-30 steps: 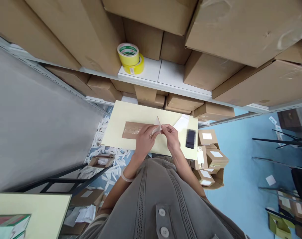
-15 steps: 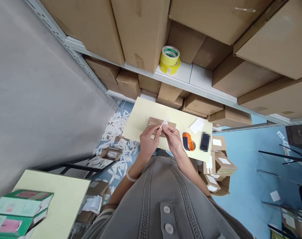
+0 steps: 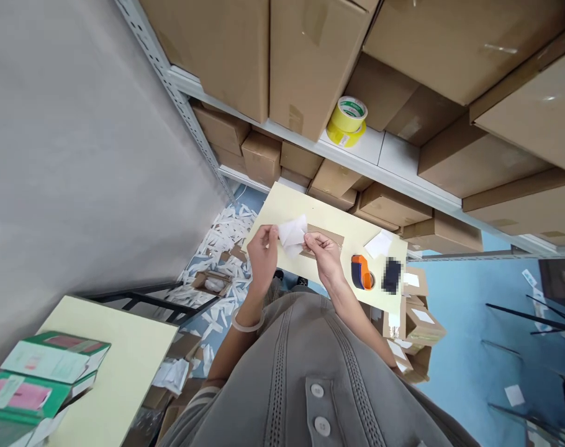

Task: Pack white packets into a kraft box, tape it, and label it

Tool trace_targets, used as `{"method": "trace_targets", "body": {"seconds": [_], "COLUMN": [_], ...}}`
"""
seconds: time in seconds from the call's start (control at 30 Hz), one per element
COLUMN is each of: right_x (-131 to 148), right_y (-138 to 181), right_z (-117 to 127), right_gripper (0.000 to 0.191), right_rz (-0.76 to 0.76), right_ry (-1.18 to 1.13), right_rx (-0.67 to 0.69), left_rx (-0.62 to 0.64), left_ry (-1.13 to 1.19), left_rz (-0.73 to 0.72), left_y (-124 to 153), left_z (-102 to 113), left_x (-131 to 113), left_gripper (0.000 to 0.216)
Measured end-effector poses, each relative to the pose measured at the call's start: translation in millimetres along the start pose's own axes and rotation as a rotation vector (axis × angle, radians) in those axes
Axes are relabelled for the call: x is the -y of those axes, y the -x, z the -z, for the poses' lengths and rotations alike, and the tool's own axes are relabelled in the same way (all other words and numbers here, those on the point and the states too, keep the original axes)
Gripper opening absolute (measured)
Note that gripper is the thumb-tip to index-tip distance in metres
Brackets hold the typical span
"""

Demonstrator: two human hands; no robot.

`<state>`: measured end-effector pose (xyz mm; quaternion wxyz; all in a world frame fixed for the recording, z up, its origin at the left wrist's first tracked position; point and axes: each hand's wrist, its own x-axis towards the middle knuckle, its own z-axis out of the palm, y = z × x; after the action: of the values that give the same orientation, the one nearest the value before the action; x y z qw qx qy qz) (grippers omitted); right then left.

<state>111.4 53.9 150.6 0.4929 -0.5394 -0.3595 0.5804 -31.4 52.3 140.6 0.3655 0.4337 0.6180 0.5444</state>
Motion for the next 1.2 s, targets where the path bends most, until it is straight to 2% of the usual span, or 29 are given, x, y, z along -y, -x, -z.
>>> {"method": "trace_targets", "body": {"seconds": [0.17, 0.33, 0.47, 0.53, 0.6, 0.7, 0.83, 0.9, 1.0, 1.1, 1.2], "right_x": [9, 3, -14, -24, -34, -52, -78, -89, -96, -92, -76], "right_y": [-15, -42, -65, -75, -84, -91, -88, -82, -72, -59, -42], "right_z": [-4, -20, -41, -57, -79, -124, -182, -197, -198, -183, -165], "right_gripper": [0.029, 0.037, 0.042, 0.041, 0.039, 0.033, 0.024, 0.035, 0.053, 0.04, 0.028], "right_rz": [0.017, 0.061, 0.113, 0.149, 0.171, 0.161, 0.08, 0.057, 0.076, 0.08, 0.029], "right_ry": [0.043, 0.062, 0.095, 0.105, 0.12, 0.182, 0.329, 0.393, 0.43, 0.429, 0.384], "right_rx": [0.108, 0.164, 0.111, 0.096, 0.144, 0.305, 0.599, 0.756, 0.862, 0.882, 0.898], "left_rx": [-0.273, -0.618, -0.953, -1.074, -1.153, -1.218, -1.231, -1.248, -1.261, -1.192, -1.09], "left_ry": [0.299, 0.511, 0.492, 0.44, 0.398, 0.341, 0.268, 0.276, 0.299, 0.25, 0.132], "left_rz": [0.123, 0.142, 0.081, 0.062, 0.047, 0.052, 0.081, 0.109, 0.152, 0.172, 0.153], "left_y": [-9, -7, 8, 21, 36, 56, 73, 77, 77, 70, 57], "left_z": [26, 73, 118, 139, 158, 177, 186, 186, 184, 176, 156], "left_x": [20, 39, 53, 60, 66, 73, 80, 82, 83, 81, 73], "left_gripper": [0.033, 0.034, 0.034, 0.036, 0.037, 0.038, 0.035, 0.033, 0.028, 0.024, 0.025]}}
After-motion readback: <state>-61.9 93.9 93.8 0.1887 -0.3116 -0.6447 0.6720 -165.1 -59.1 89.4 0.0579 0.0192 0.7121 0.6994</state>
